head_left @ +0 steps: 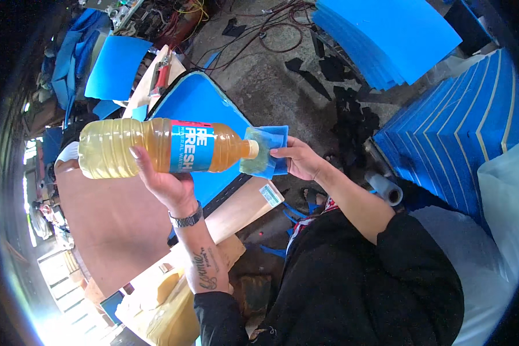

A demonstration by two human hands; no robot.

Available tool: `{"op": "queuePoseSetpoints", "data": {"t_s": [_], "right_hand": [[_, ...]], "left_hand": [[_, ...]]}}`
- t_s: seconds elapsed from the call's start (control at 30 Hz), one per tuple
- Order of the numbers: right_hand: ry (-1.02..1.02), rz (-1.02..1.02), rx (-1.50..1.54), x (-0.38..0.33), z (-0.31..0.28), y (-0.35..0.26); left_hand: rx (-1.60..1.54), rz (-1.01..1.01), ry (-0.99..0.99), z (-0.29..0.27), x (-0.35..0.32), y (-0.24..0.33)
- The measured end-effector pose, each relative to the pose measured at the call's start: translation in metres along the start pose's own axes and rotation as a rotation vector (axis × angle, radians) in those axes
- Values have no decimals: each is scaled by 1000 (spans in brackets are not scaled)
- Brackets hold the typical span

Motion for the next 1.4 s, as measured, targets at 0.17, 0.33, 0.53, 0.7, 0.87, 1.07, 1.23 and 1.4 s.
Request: {"op": "queuePoseSetpoints", "data": {"t_s": [0.17,0.33,0.53,0.7,0.87,1.07,1.23,1.4], "right_hand": [[-100,-1,38,1,9,-7],[-126,22,58,0,12,-12],[-143,56,73,6,8,-8],[-83,108,37,6,-1,-3],[-35,198,-124,-16,-20,21],[234,48,-439,-6,-103,-35],[169,102,-1165,88,-158,-18],[32,141,-1344,80,-127,11]], "left_hand": [[58,-15,15,1,3,-1],[63,-11,34,3,2,-2],[36,-71,98,-1,2,-6],[41,-64,175,-27,-5,-25],[95,0,306,-62,-39,-61],[-88,-5,632,-110,-77,-68],[-82,-44,756,-142,-90,-62],[-41,-23,807,-139,-93,-55]]}}
Point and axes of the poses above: each hand's wrist, its own x-axis towards the middle knuckle, its own z-axis out of the palm, y = z × x, the point moved 6 cm from there along x, towards the middle knuckle, and after that the axes turned 10 degrees about -y, right-handed, at the moved point
